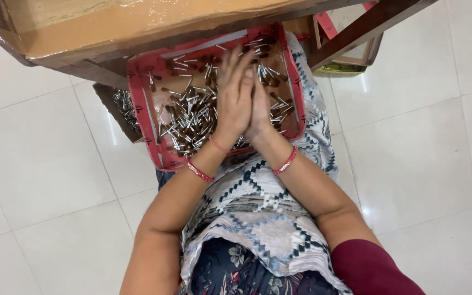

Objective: The person sorts small, cylindrical metal parts from a red tray on their lap. They gather the parts into a bundle with both hands, then place the bundle onto a wooden table. The person repeats this process, picking up more parts from the tray and arranging them into neat stacks on the table.

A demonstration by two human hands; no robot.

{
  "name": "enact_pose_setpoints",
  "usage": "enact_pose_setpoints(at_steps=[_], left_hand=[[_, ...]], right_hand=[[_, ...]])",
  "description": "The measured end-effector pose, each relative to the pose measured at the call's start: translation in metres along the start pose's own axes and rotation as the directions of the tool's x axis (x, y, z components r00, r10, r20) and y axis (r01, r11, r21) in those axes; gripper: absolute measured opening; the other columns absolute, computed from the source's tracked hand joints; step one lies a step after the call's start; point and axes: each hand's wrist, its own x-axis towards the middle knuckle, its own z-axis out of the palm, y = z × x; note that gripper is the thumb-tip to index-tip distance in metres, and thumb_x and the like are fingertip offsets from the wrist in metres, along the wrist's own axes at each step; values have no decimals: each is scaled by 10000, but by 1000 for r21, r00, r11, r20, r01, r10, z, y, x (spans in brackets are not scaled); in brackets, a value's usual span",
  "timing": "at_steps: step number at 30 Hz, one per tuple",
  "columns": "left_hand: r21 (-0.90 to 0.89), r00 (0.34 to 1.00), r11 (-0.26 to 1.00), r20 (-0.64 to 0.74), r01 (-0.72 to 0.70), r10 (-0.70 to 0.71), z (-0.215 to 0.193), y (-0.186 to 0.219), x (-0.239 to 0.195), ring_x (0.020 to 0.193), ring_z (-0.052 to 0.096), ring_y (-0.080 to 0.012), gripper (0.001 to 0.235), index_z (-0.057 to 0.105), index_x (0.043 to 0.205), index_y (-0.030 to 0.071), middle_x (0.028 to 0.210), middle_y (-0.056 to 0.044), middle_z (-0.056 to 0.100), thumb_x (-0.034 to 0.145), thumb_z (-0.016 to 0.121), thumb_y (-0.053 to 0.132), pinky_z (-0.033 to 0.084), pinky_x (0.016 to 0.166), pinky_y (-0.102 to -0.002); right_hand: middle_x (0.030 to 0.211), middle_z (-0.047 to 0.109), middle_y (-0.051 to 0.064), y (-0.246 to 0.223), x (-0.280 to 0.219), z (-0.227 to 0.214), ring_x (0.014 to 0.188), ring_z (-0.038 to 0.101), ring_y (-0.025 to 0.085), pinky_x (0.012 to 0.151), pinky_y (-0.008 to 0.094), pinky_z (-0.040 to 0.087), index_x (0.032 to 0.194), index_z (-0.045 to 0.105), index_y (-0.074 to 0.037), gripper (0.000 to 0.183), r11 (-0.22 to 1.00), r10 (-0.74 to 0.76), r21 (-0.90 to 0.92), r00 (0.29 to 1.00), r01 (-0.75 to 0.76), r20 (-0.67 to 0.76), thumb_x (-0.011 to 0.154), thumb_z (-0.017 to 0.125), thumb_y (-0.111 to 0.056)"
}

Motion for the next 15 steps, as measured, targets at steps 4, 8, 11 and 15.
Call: enact_pose_setpoints(at_steps=[4,8,11,15], left_hand=[[-324,995,946,85,-23,53,14,-5,-2,1630,249,-387,506,475,1567,112,1693,-134,377,1154,387,392,192,1344,-513],[-217,999,975,3,40,-40,29,-11,18,1564,334,-342,503,495,1593,154,1634,-117,433,1136,405,344,182,1315,-467],[-308,999,950,17,51,-48,39,-11,20,1620,253,-368,490,470,1595,139,1698,-140,378,1139,412,309,98,1346,-474],[-19,988,991,-78,130,-131,53,-38,33,1507,425,-193,420,552,1563,244,1621,-15,533,1172,446,353,231,1331,-308]], right_hand=[[1631,447,31,-15,-2,1,1511,454,186,1278,355,355,1599,352,-170,612,981,-184,-15,944,196,273,1079,397,-490],[1562,505,105,-32,6,5,1401,503,252,1165,389,417,1584,421,-119,625,964,-24,-264,997,3,-77,1073,435,-480],[1558,520,124,-34,18,-10,1399,520,267,1169,400,432,1575,432,-116,625,955,-75,-285,996,84,41,1075,441,-491],[1511,558,121,-20,10,13,1353,539,248,1166,392,425,1554,482,-23,611,973,-68,-227,994,47,-83,1090,497,-421]])
